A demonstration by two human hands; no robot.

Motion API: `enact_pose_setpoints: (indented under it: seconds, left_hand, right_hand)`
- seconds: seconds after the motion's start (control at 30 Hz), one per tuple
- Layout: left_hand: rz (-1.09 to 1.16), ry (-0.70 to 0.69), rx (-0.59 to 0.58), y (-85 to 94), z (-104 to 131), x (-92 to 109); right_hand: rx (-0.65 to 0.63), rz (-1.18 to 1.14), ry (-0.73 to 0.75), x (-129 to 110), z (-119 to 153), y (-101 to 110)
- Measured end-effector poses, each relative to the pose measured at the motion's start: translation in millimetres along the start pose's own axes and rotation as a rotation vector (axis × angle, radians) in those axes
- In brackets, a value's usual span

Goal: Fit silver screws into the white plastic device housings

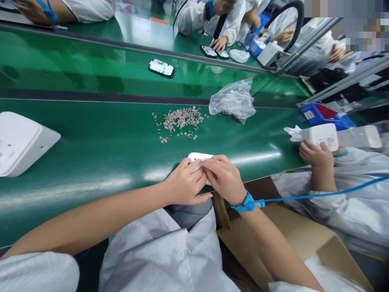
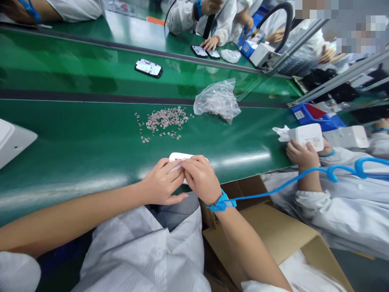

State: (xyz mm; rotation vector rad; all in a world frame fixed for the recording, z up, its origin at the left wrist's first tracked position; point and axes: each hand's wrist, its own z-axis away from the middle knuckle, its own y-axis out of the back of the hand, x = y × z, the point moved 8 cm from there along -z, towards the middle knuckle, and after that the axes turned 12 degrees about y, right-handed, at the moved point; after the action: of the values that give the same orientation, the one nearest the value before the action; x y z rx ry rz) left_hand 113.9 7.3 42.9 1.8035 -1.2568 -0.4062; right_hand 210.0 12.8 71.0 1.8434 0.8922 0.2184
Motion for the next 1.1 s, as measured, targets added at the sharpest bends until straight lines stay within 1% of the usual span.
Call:
enact_pose_setpoints:
  seconds: [0.17,0.27,0.33,0.37,0.47,0.57,0.63,0.77,0.9,1.1]
  left_hand:
    - [0.01,-0.007,-0.011,0.8,-1,1]
    - [-0.009,-0.011,0.01,1.8,-1,1]
    - [-0.019,-0.022,0.029,2.3,-1,2]
    - [-0.024,-0.027,0.035,2.4,0,2]
    - [-0.046,-0.031,0.032,1.8,0,3]
    - [-0.058,-0.021,0.023,2.0,0,2]
    - [-0.05,-0.019,0.02,2.5,0,2]
    - [-0.02,-0.008,0.003,1.6,0,0]
    - [-0.012,0.006,-0.021,-0.6,0,-1]
    - [0.01,0.004,0.012,3.2,0,1]
  right_hand:
    - [-0.065,-0.012,-0.011,1,-4,-2]
    - [0.016,-0.04,-0.003,3,-6,6]
    - [0.064,-0.002,-0.032,9,-6,9]
    - [0.063,0.039,-0.06,14,-7,9]
    - [-0.015,0.142,-0.139,30,-11,0]
    - [-0.097,0.127,-0.206,46,-15,-11]
    - [-0.12,0.095,-0.235,52,-16,-13]
    - [-0.121,0.059,-0.248,54,-16,-12]
    - [-0.12,0.083,-0.28,55,-13,-14]
    - [-0.09,0.178,-0.301,56,-18,-16]
